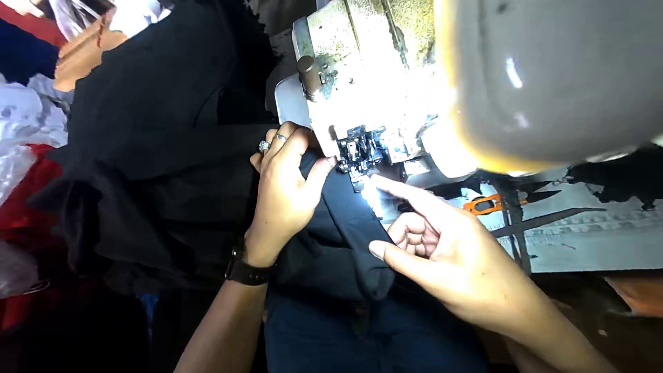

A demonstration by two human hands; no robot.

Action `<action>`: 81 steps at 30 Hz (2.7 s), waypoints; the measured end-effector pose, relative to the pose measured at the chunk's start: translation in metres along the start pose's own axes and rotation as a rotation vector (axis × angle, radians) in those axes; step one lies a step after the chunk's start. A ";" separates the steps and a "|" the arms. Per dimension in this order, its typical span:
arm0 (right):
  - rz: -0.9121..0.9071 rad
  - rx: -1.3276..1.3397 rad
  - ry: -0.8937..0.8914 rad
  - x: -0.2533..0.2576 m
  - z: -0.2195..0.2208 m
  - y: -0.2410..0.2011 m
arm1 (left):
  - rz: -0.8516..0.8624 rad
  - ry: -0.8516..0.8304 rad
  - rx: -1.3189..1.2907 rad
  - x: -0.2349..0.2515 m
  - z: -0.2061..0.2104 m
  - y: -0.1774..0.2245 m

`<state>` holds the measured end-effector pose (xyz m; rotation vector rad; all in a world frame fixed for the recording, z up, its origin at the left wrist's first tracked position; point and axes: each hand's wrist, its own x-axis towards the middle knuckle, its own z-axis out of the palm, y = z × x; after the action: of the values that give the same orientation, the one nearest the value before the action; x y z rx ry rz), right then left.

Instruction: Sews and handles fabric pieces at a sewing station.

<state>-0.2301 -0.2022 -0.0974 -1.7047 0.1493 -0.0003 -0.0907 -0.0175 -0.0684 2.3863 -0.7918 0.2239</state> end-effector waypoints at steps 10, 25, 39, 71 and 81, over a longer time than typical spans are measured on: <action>-0.055 0.111 0.045 0.005 -0.001 -0.002 | -0.029 -0.008 0.065 0.019 0.007 0.003; -0.146 0.005 0.152 -0.015 0.015 -0.001 | -0.106 0.015 0.059 0.034 0.011 0.000; -0.184 -0.068 0.231 0.012 0.017 -0.008 | -0.066 -0.042 -0.012 0.051 -0.021 -0.020; -1.165 -0.138 0.180 -0.048 0.025 -0.091 | 0.168 0.047 -0.430 -0.082 -0.144 0.136; -0.667 -0.288 0.398 -0.128 0.028 -0.027 | -0.618 -0.073 -1.398 -0.152 -0.008 0.102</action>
<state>-0.3516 -0.1586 -0.0638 -1.9532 -0.1380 -0.8498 -0.2731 -0.0031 -0.0618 1.1654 -0.0579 -0.5204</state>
